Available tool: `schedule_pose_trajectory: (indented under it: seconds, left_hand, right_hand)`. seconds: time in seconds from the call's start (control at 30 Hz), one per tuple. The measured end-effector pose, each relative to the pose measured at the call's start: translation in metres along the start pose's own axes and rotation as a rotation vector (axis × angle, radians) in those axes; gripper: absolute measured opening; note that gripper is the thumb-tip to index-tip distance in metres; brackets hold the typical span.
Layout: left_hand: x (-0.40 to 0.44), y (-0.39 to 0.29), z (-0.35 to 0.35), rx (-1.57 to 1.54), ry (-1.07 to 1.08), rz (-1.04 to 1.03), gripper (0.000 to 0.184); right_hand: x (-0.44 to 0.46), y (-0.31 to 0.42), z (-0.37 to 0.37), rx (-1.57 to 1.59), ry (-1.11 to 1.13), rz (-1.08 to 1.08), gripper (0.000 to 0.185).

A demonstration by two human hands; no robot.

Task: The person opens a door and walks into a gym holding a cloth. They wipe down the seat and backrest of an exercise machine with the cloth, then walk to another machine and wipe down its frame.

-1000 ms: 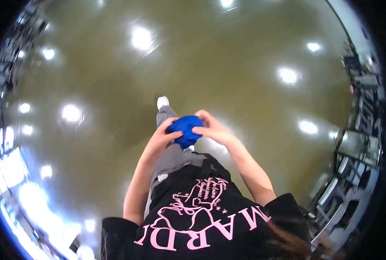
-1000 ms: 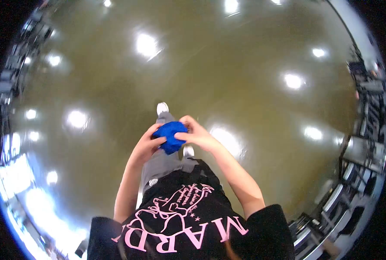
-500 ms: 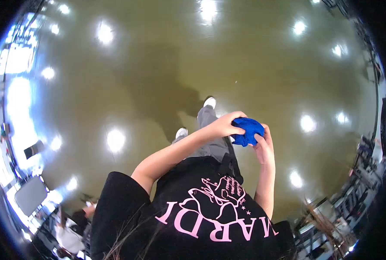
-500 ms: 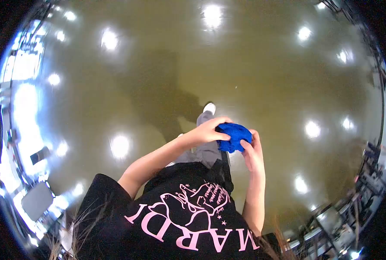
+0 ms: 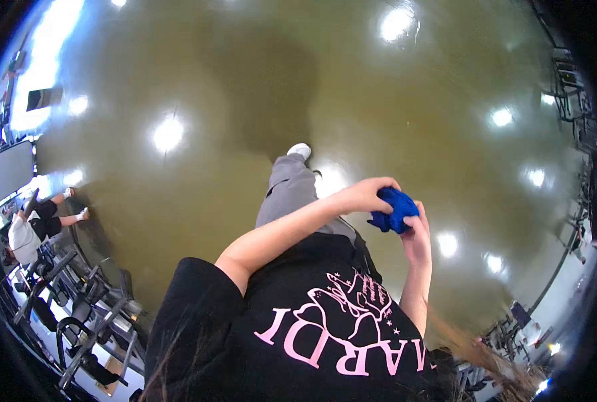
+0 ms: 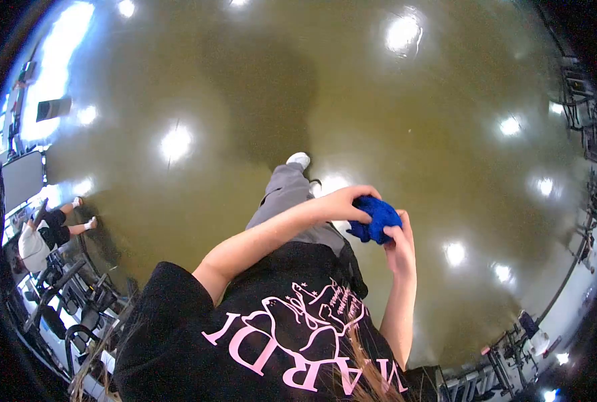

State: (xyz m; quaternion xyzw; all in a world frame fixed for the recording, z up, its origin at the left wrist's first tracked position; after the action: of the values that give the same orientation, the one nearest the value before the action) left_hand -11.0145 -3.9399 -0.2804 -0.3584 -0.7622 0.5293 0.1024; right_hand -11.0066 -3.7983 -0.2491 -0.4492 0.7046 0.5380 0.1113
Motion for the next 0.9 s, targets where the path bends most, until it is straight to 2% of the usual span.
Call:
schedule_pose_trajectory:
  seconds: [0.1,0.23,0.37,0.57,0.7,0.9]
  left_hand:
    - [-0.005,0.005,-0.007,-0.134,0.01,0.04,0.041]
    - [-0.036,0.009,0.009,-0.091,0.041,0.11,0.043]
    - [-0.036,0.005,0.012,-0.122,0.092,0.227,0.049]
    - [-0.029,0.009,0.003,-0.027,0.18,0.175,0.049]
    - [-0.066,0.015,-0.008,0.021,0.254,0.189,0.045]
    - [-0.082,0.014,-0.018,-0.067,0.325,0.255,0.042]
  right_hand:
    - [-0.006,0.006,-0.006,-0.025,0.011,0.03,0.025]
    - [0.0,-0.013,-0.033,-0.036,-0.057,0.002,0.025]
    - [0.006,-0.019,-0.028,0.024,-0.045,0.102,0.024]
    - [-0.009,-0.032,-0.028,0.077,-0.1,0.142,0.023]
    - [-0.03,-0.066,-0.059,0.175,-0.145,0.186,0.021]
    - [-0.045,-0.089,-0.071,0.242,-0.225,0.294,0.02]
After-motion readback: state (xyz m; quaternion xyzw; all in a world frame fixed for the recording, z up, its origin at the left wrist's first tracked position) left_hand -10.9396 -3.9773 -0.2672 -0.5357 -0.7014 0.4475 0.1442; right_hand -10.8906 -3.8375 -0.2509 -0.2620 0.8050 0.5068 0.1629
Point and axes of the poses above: each hand's wrist, its own x-axis towards the middle knuckle, its own z-axis out of the back of the hand, y = z × x, the point moved 6 cm from there along x, towards the middle knuckle, and after that the axes turned 15 degrees about y, right-handed, at the moved point
